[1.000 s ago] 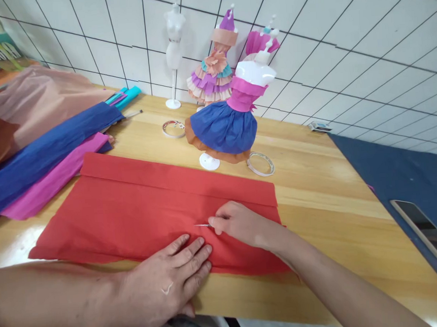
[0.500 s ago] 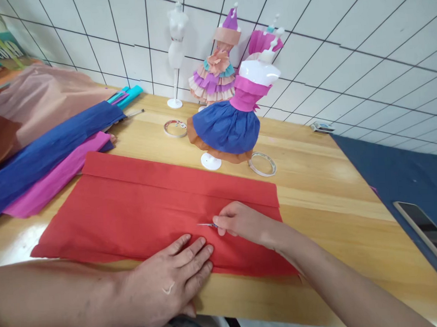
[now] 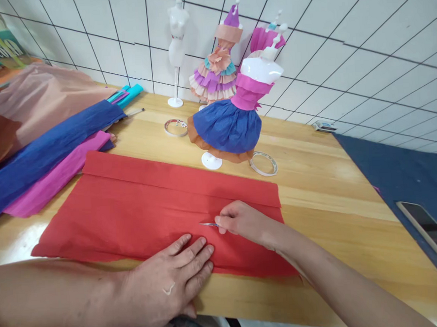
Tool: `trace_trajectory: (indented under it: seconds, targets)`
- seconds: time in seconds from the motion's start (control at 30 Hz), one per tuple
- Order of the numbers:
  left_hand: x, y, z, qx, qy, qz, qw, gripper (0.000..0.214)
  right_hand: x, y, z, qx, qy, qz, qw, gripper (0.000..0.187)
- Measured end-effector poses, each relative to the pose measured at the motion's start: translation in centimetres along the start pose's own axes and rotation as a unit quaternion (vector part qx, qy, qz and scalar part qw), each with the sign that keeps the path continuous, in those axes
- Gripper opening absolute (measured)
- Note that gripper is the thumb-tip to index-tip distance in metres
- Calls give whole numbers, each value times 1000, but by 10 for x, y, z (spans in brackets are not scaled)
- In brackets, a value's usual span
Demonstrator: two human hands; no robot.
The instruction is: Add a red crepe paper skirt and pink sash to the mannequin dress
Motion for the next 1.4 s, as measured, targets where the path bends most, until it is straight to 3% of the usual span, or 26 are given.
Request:
trace_trajectory:
  seconds: [0.33,0.6,0.9,1.07,1.27,1.33,1.4]
  targets:
    - [0,0,0,-1,1,-1,1000,51,3,2,-1,-17,7,-15,1000,37]
    - [1,0,0,3,4,5,1000,53,-6,-2,-22,7,24,-18,1000,31]
    - [-1,0,0,4,5,2,1000,53,-5,-7,-19,57,38,9,998,30]
    - [0,-2,-1,6,4,1,1000,53,-5,-6,-20,51,40,16,998,30]
    - [31,-2,2,15,-38,60,997,51,-5,-5,-21,34,35,-2,999,33]
    - [48,-1,-13,25,-52,78,995,40,-5,-4,-20,16,30,-9,999,34]
    - [62,-2,-44,65,-50,96,992,31,-6,-3,-18,0,26,-11,1000,35]
Point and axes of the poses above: each hand's wrist, its own y-axis away from the middle knuckle, its own x-axis out of the back of the hand, z = x × y, the point moved 6 cm from there along -y, towards the middle knuckle, and after that the axes turned 10 degrees about x, right-handed, at the moved point
